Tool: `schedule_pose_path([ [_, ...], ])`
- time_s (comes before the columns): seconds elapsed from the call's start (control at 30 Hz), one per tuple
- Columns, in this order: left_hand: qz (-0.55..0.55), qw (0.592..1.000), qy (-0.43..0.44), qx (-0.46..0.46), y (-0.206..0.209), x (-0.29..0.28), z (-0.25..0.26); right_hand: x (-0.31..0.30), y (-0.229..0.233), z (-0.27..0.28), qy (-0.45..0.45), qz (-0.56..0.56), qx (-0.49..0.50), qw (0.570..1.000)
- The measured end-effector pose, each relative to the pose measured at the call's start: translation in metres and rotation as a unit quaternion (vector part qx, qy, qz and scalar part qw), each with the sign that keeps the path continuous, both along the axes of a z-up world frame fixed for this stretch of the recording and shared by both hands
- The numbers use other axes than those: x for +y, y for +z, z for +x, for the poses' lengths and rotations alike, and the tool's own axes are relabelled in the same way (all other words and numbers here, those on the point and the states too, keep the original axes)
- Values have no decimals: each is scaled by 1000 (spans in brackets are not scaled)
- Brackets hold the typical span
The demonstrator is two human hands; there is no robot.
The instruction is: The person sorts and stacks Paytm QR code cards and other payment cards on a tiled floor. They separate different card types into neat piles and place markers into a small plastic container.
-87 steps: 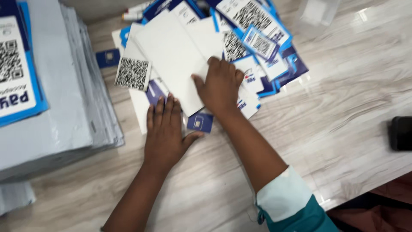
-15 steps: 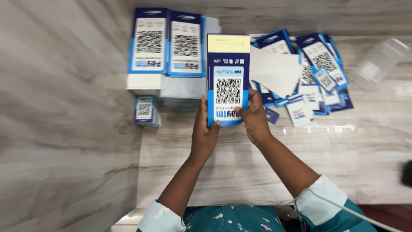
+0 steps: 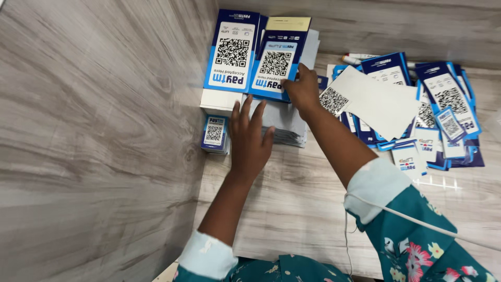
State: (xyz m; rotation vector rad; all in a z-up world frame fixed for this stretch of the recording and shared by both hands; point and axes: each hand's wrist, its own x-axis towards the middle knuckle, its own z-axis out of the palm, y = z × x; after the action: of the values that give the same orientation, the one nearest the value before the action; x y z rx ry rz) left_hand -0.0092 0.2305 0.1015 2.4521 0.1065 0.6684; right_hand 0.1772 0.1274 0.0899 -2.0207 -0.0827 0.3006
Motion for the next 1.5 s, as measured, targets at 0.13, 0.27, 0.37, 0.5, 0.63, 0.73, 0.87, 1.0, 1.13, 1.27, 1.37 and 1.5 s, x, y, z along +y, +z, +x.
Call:
schedule_pose_path([
  [0.13,136,984,-15,113,-6,15,38,15,-5,10,30,-178,8,984],
  [0.27,237,947,-26,214,-10,16,56,13,-23,19,84,-143,-17,986],
  [0.37,232,940,-17,248,-11,13,59,5,-20,21,115,-37,-4,993],
  [0.5,219,947,-14,234,-10,10,60,-31,-11,8,104,60,23,992],
  [0.63,199,963,-41,176,-9,-13,62,-90,-29,-8,76,24,-2,997],
  [0.73,178,965,-99,163,-12,-57,63,-138,-56,-18,73,-20,-76,994],
  [0.87,177,936,-199,229,-32,-129,68,-207,-84,-28,38,-113,-103,988],
  [1.0,42,916,-275,290,-73,-185,80,-266,-102,-18,41,-219,-194,955],
  [1.13,-388,812,-280,335,-124,-242,103,-316,-119,12,54,-335,-272,901],
  [1.27,-534,763,-165,324,-128,-269,125,-336,-121,56,76,-383,-243,888],
  [1.37,-649,677,-138,319,-113,-280,133,-334,-113,87,113,-420,-213,875],
  [1.5,-663,669,-131,310,-102,-288,137,-324,-92,103,135,-458,-137,868],
])
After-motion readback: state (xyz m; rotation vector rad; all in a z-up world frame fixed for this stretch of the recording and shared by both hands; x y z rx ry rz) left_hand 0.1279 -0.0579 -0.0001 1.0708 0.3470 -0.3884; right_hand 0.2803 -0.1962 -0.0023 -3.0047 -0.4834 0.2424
